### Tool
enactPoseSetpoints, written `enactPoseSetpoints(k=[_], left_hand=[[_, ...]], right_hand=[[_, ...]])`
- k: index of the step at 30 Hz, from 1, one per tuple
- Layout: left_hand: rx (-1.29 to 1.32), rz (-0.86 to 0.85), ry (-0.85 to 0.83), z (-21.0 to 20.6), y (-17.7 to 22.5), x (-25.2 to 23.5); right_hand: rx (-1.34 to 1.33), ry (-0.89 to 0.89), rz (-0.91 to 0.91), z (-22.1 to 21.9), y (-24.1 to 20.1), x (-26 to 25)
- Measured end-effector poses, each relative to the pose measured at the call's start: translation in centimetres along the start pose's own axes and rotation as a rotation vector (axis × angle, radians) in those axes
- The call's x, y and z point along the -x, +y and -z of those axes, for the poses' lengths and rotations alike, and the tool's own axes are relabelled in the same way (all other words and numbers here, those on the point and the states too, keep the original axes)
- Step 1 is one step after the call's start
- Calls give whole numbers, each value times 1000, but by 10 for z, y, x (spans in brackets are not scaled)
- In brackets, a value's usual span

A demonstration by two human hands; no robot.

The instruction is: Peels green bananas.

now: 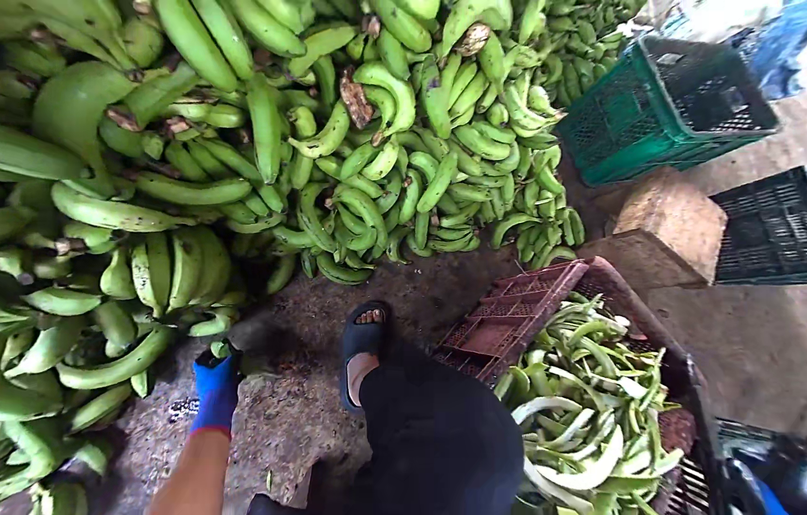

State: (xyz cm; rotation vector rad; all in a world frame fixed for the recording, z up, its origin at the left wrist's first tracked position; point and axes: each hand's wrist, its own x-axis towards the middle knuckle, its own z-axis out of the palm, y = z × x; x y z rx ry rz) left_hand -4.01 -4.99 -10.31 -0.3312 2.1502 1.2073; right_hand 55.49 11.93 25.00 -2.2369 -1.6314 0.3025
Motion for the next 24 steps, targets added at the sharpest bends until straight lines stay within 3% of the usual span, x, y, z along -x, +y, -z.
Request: enactPoseSetpoints(k=[2, 5, 9, 12, 15, 20, 22, 24], left_hand=[[166, 22, -201, -15, 27, 37], [212, -83, -490, -52, 106, 117], [212, -453, -869, -112, 208, 239], [109, -772, -1104, -137, 252, 357], [-30, -1173, -1136, -151, 252, 454], [-73, -1407, -1168, -165, 219, 526], [-27, -1384, -1203, -170, 204, 529], [21, -1284, -1281, -173, 191, 524]], right_hand=[[-107, -127, -23, 1, -15, 6], [-214, -270, 113, -9, -33, 21], [-400, -308, 418, -29, -53, 43], [-551, -258, 544, -24, -63, 51], [-666, -134, 456, -8, -60, 52], [-885, 276, 458, 29, -33, 53], [-766, 157, 354, 39, -24, 61], [-440, -353, 76, 36, -14, 52]])
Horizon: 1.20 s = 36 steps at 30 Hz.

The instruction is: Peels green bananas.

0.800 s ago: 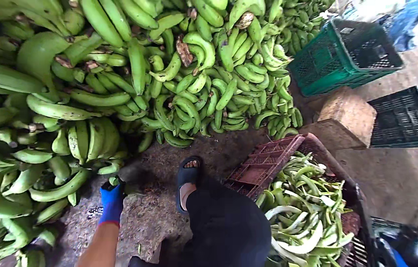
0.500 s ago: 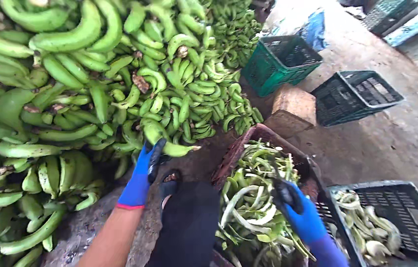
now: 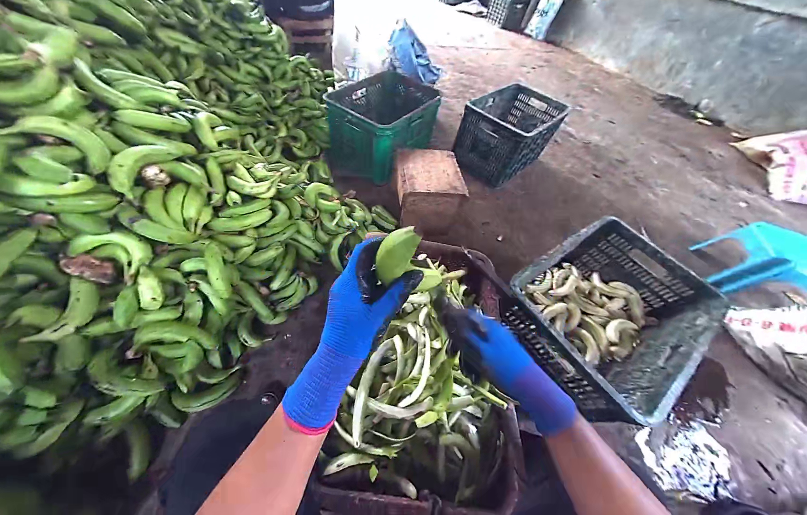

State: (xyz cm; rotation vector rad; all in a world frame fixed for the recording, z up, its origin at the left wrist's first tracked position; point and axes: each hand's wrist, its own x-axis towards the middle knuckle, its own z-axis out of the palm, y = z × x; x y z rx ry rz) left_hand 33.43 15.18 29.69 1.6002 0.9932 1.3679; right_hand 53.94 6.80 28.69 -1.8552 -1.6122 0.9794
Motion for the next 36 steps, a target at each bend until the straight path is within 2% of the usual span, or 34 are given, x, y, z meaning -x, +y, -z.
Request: enactPoseSetpoints(k=[1, 2, 3, 5, 8, 10, 14, 16, 18, 19, 21, 24, 26, 28, 30, 32, 34, 36], left_hand=[[72, 43, -32, 2, -5, 2], [150, 102, -76, 6, -9, 1], [222, 166, -115, 9, -13, -1], [302, 300, -116, 12, -17, -4], [242, 361, -131, 18, -21, -8], [236, 364, -154, 13, -22, -4], [240, 404, -231, 6, -8, 14], [297, 466, -273, 9, -8, 15], [400, 546, -337, 15, -8, 12], [426, 561, -343, 18, -7, 11], [404, 507, -236, 21, -7, 6], [208, 303, -32, 22, -19, 0], [174, 242, 13, 17, -22, 5], [227, 258, -123, 12, -18, 16], [229, 328, -307, 10, -15, 22], [175, 359, -453, 11, -11, 22], [212, 399, -425, 10, -16, 18], [256, 405, -262, 9, -25, 12]], right_hand=[[85, -175, -146, -4, 6, -10], [103, -222, -175, -7, 12, -16], [89, -165, -114, -7, 17, -14], [69, 22, 173, -3, 28, -7], [230, 232, 630, -8, 36, -4], [359, 302, 730, -11, 32, -8], [469, 474, 582, 1, 19, -29], [467, 554, 390, 16, 15, -33], [371, 552, 186, 31, 19, -34], [325, 544, 164, 37, 22, -33], [239, 471, 257, 35, 27, -24], [111, 179, 458, 1, 22, -7], [131, 65, 509, -16, 13, -8], [242, 162, 499, -9, 8, -21], [367, 413, 497, 13, 9, -36], [399, 540, 396, 34, 10, -40], [364, 518, 335, 37, 12, -35], [258, 390, 372, 21, 13, -26]])
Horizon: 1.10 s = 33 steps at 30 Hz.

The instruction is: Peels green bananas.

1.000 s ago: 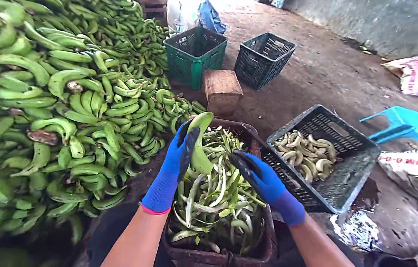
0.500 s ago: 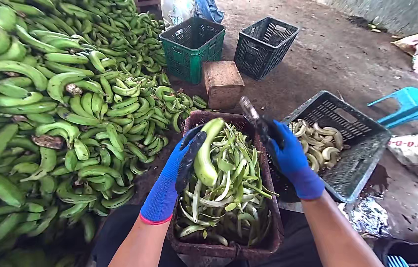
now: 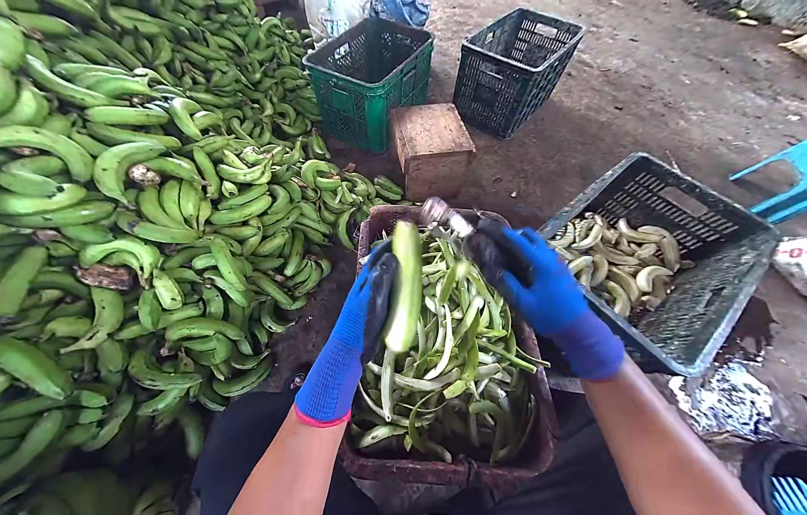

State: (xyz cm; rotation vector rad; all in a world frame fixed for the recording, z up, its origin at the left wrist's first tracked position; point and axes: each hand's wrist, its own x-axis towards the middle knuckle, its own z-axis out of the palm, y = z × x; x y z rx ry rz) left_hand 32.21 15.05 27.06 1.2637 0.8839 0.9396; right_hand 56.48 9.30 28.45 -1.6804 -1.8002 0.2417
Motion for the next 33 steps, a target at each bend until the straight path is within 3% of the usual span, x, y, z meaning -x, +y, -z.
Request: enactPoseSetpoints(k=[3, 5, 7, 11, 14, 17, 22, 25, 27, 29, 33], left_hand=[[67, -160, 264, 0, 1, -4], [107, -270, 306, -2, -1, -3], [123, -215, 154, -3, 2, 8], [53, 64, -232, -1, 11, 16], [184, 120, -239, 2, 1, 7], [247, 113, -134, 2, -6, 3], [161, -74, 388, -4, -10, -8], [156, -175, 515, -8, -5, -9], [210, -185, 402, -10, -5, -3], [239, -110, 159, -9, -3, 5], [-125, 75, -411, -9, 9, 12]], right_hand=[[-96, -182, 168, -25, -14, 22], [-87, -190, 256, -32, -17, 21], [-42, -130, 253, -25, -12, 4], [51, 14, 107, 2, 7, -23], [62, -2, 90, -6, 9, -19], [77, -37, 66, -14, -1, -10], [12, -87, 214, -25, -12, 10], [19, -103, 274, -30, -17, 13], [19, -103, 251, -22, -13, 5], [7, -106, 184, -12, -3, -8], [-140, -197, 50, 1, 13, -23]])
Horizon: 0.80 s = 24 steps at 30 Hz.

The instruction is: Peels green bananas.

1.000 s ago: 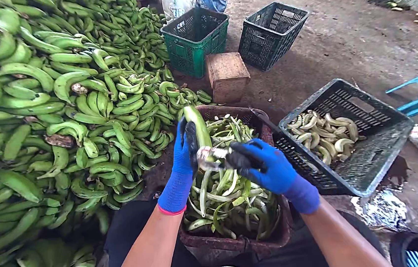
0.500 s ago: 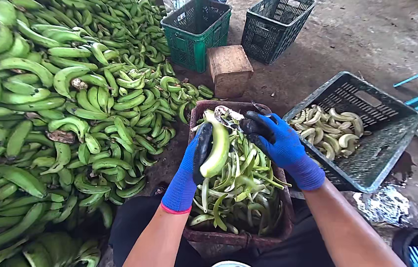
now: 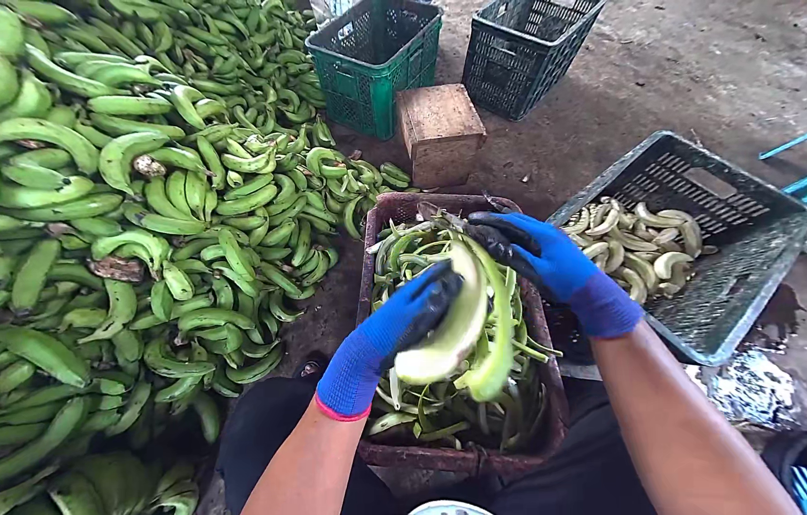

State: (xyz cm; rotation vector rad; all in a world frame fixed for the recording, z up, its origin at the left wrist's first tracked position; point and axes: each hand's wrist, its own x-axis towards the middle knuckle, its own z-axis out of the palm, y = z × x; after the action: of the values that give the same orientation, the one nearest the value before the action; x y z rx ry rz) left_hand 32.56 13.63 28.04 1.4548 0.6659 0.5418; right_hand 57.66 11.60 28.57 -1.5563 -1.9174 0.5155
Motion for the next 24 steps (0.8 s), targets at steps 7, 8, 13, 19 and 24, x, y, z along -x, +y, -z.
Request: enactPoseSetpoints(k=[7, 8, 13, 19, 24], left_hand=[[452, -45, 416, 10, -25, -20], [621, -111, 470, 13, -25, -21], [996, -262, 588, 17, -13, -23], [975, -410, 456, 12, -14, -25], [727, -393, 285, 7, -10, -19]], right_hand=[[59, 67, 33, -32, -9, 11], [80, 99, 82, -38, -12, 15], [181, 268, 275, -48, -17, 23], [196, 219, 149, -36, -25, 17], [118, 173, 67, -22, -20, 17]])
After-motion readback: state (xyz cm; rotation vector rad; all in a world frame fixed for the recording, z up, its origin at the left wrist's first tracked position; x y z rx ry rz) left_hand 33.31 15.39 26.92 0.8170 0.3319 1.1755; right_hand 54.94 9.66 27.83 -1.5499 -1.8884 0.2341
